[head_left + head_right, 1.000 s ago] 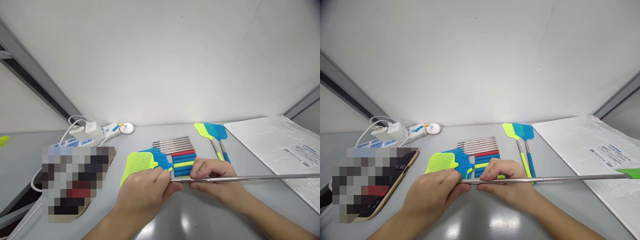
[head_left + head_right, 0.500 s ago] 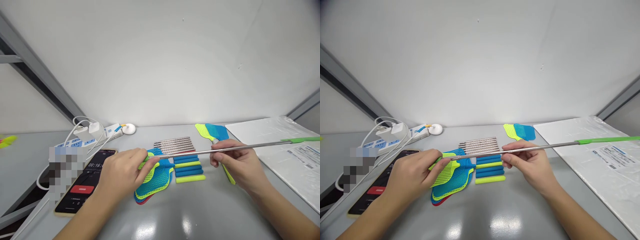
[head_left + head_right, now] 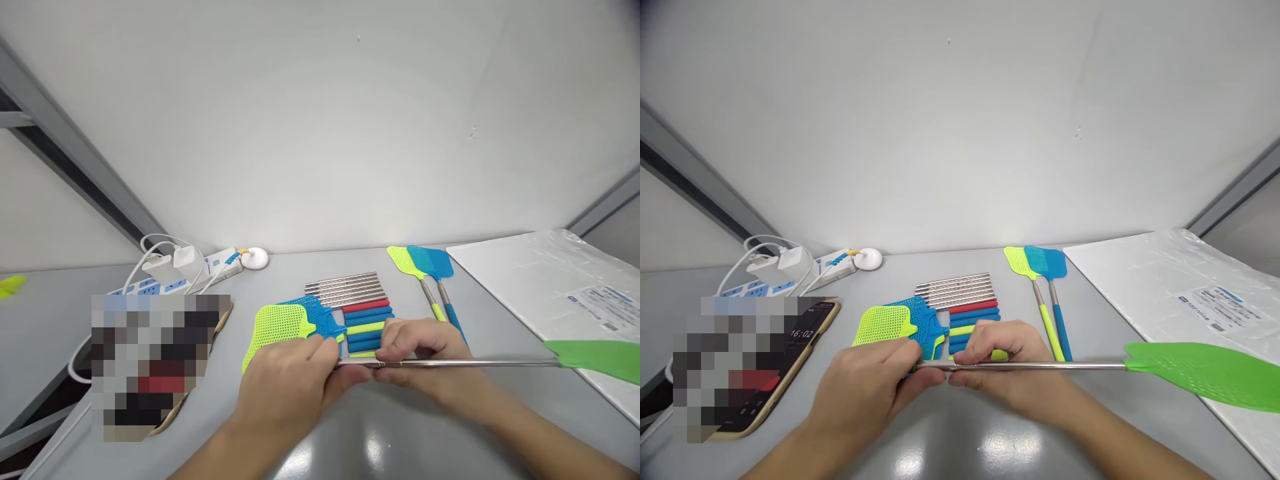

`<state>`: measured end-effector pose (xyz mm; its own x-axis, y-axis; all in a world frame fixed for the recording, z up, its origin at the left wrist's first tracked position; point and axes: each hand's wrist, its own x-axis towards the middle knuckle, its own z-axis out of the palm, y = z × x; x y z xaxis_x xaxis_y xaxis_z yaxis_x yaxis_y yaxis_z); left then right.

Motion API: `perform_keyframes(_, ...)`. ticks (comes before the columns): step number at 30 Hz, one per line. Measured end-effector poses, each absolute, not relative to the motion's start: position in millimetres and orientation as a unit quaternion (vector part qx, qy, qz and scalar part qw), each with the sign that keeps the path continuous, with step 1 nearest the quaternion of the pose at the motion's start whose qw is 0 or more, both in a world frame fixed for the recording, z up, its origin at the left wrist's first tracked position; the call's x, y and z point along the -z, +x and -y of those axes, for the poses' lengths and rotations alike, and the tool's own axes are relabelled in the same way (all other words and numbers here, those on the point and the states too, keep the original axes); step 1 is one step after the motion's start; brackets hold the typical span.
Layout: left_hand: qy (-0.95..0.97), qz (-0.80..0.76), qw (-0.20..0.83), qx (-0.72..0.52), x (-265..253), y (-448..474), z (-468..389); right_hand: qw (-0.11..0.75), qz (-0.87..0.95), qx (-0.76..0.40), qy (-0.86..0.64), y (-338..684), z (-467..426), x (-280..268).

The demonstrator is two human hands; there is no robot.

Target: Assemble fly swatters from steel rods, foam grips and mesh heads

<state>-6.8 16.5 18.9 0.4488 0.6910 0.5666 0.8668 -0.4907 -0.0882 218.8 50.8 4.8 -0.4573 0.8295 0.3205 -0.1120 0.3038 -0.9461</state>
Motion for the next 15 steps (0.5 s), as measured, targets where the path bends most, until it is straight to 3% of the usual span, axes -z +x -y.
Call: perform_keyframes(15,-0.826,0.475,0.186,0.240,-21.5,-19.4,-19.0,0.471,0.678,-0.482,-0.292,219.8,-50.6,-11.1)
